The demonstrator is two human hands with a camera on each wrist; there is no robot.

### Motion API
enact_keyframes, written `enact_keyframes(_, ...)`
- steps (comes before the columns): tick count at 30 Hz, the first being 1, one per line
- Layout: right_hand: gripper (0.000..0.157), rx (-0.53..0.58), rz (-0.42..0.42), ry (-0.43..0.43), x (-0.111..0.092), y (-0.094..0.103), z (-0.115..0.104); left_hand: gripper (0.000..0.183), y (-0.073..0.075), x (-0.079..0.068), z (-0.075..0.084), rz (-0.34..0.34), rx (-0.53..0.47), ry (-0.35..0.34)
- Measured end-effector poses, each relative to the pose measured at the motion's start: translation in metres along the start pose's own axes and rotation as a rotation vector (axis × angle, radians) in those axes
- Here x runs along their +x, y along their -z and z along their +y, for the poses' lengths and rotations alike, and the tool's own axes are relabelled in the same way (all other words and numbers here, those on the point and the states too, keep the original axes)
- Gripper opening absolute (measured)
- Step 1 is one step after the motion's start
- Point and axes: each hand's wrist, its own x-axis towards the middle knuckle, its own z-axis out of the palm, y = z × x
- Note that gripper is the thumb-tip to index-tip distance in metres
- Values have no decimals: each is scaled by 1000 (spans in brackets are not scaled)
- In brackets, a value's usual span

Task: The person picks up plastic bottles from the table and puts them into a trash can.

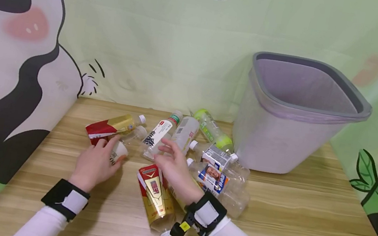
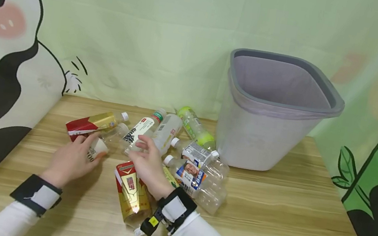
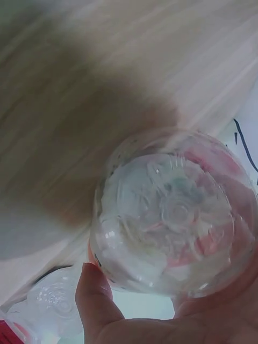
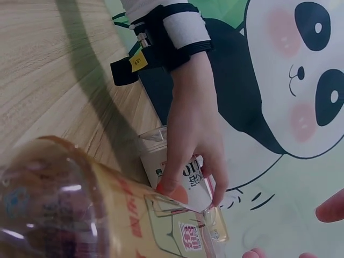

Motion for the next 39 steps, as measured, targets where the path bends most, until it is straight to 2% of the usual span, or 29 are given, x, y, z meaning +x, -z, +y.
enact_keyframes(4,57,75,6,-21,0,3,0,68,-1,-1,2,-28,-23,19)
enact_keyframes(12,54,174,24,-42,-2,16,-2,71,-1,-5,5,-23,-37,22)
enact_keyframes(20,55,204,25,-34,-3,26,-6,70,9,-10,11,11,-62,21)
enact_keyframes(26,49,238,12,-28,-5,36,-11,67,15,-11,17,73,-103,-3)
enact_keyframes(30,52,203,21,-36,-5,45,-13,68,21,-11,23,114,-173,-28)
enact_keyframes(33,54,192,33,-41,-6,50,-15,69,25,-10,31,127,-263,-39)
enact_keyframes(39,52,190,42,-20,-9,58,-16,73,32,-9,56,139,-459,-71)
